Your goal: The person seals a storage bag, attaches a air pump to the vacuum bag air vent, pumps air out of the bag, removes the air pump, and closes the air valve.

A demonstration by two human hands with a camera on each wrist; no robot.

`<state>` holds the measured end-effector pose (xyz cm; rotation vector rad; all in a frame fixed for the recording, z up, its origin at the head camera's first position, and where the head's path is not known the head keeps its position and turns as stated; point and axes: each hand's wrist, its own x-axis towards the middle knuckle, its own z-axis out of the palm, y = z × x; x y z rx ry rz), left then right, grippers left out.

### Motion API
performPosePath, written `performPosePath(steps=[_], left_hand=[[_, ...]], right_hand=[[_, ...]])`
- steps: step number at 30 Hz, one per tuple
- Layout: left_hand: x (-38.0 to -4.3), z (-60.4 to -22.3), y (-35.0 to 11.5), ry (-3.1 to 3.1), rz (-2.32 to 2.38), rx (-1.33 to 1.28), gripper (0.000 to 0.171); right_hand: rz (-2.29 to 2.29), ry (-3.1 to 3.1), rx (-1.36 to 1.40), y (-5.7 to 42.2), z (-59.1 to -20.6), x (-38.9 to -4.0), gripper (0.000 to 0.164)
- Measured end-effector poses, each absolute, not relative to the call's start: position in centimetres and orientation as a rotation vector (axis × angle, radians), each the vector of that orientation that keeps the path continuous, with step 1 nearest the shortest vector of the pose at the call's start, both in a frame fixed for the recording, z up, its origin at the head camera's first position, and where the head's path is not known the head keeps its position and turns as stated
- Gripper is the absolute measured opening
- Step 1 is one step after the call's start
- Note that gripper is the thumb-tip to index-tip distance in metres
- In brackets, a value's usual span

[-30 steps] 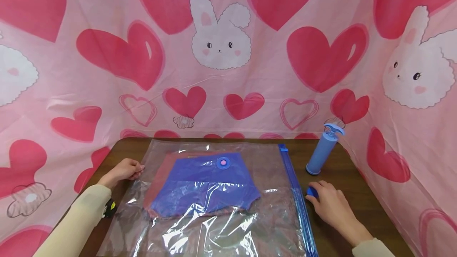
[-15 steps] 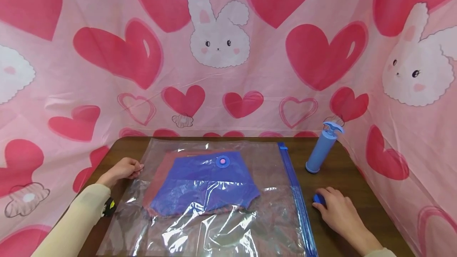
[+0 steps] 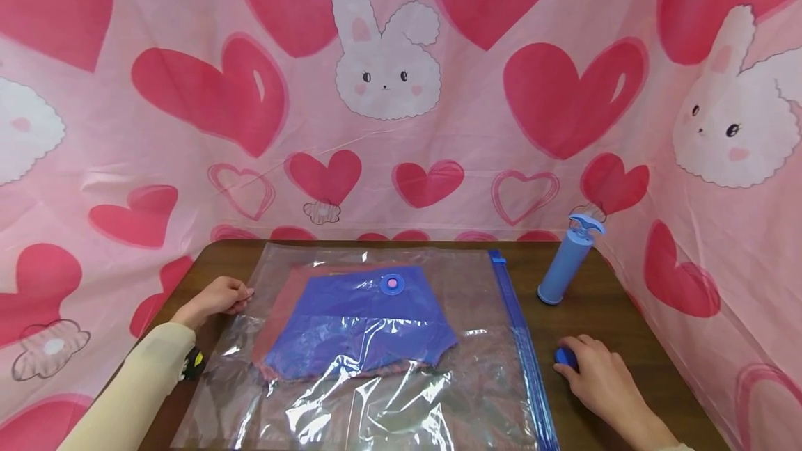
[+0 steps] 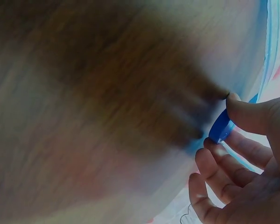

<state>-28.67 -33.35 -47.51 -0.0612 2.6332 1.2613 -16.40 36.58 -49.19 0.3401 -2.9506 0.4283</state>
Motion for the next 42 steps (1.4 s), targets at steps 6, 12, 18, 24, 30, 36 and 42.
performPosePath(steps=[6, 12, 18, 24, 30, 36, 42], left_hand=[[-28.64, -47.36, -33.32, 2.641, 1.251, -0.077, 0.028], [-28.69, -47.35, -33.36, 2.635, 1.265, -0.059, 0.028], [-28.77, -47.25, -33.34, 2.632, 1.265, -0.068, 0.027], [-28.62, -47.08, -33.37, 2.635, 1.251, -0.059, 0.027], [-28.52, -47.12, -33.44, 2.633, 1.244, -0.054, 0.027], [-28.48, -47.15, -33.44, 2.63, 1.237, -0.045, 0.028], [-28.59, -47.33, -33.43, 2.625, 1.25, -0.056, 0.027]], right_hand=[[0.476, -2.96, 0.319, 36.57, -49.14, -16.55, 0.035], [0.529, -2.986, 0.261, 36.94, -49.22, -16.42, 0.036], [0.549, -2.99, 0.244, 37.19, -49.12, -16.55, 0.036], [0.562, -2.995, 0.24, 37.19, -49.22, -16.62, 0.036], [0.592, -2.993, 0.25, 37.18, -49.46, -16.56, 0.034], [0.605, -2.99, 0.249, 37.18, -49.38, -16.54, 0.034], [0.602, -2.987, 0.254, 37.25, -49.41, -16.54, 0.034]])
